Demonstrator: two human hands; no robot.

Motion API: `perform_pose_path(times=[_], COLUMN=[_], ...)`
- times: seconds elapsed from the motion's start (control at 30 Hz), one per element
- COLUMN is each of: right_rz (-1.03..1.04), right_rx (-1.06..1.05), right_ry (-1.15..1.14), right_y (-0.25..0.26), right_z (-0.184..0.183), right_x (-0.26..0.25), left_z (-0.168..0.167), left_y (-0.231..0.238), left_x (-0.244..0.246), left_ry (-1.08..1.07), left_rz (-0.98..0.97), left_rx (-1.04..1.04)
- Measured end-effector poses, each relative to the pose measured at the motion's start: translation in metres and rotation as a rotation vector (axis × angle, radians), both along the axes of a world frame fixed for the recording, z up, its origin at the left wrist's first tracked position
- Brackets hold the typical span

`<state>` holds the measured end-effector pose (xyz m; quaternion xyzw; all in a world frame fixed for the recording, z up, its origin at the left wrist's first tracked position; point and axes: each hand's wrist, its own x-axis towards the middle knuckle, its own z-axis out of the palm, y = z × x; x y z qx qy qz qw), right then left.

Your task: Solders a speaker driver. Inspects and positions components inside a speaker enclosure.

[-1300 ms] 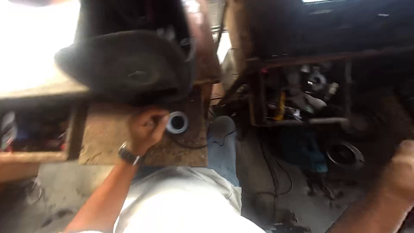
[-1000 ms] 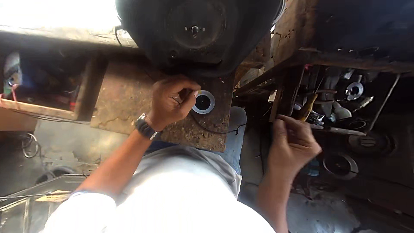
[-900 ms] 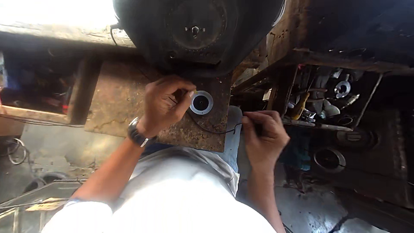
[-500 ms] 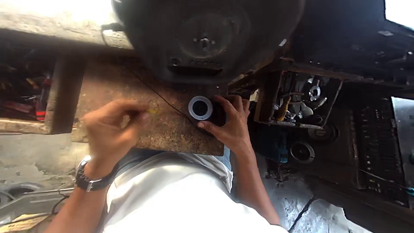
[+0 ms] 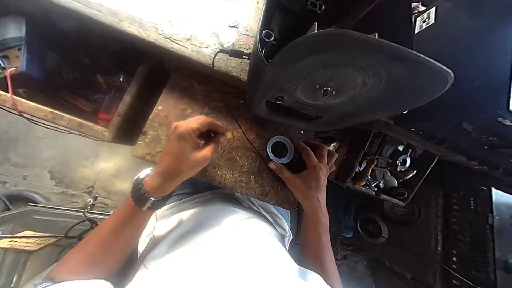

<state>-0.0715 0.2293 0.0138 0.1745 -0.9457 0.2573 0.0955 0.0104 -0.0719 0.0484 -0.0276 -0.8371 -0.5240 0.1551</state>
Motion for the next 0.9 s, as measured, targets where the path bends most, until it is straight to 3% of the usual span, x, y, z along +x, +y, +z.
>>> perform_pose_path(times=[0.17, 0.33, 0.5, 0.67, 0.9], right_rz=[0.02, 0.081, 0.138, 0.162, 0.161], right_rx=[-0.107, -0.165, -0.189, -0.226, -0.236], right_ry=[0.094, 0.204, 0.217, 0.251, 0.292], right_y=[-0.005, -0.003, -0.003, -0.007, -0.01], right_z=[0.016, 0.034, 0.037, 0.044, 0.053], right_x=[0.007, 0.015, 0.012, 0.004, 0.006], left_z=[0.02, 0.043, 0.024, -0.003, -0.018], left_y=[-0.043, -0.109, -0.18, -0.194, -0.226], left_x=[-0.012, 0.011, 0.043, 0.054, 0.031], left_ry=[0.054, 0.055, -0.089, -0.21, -0.239], left_rz=[0.116, 0.38, 0.683, 0.709, 0.776], left_rx=[-0.153, -0.212, -0.3, -0.338, -0.402])
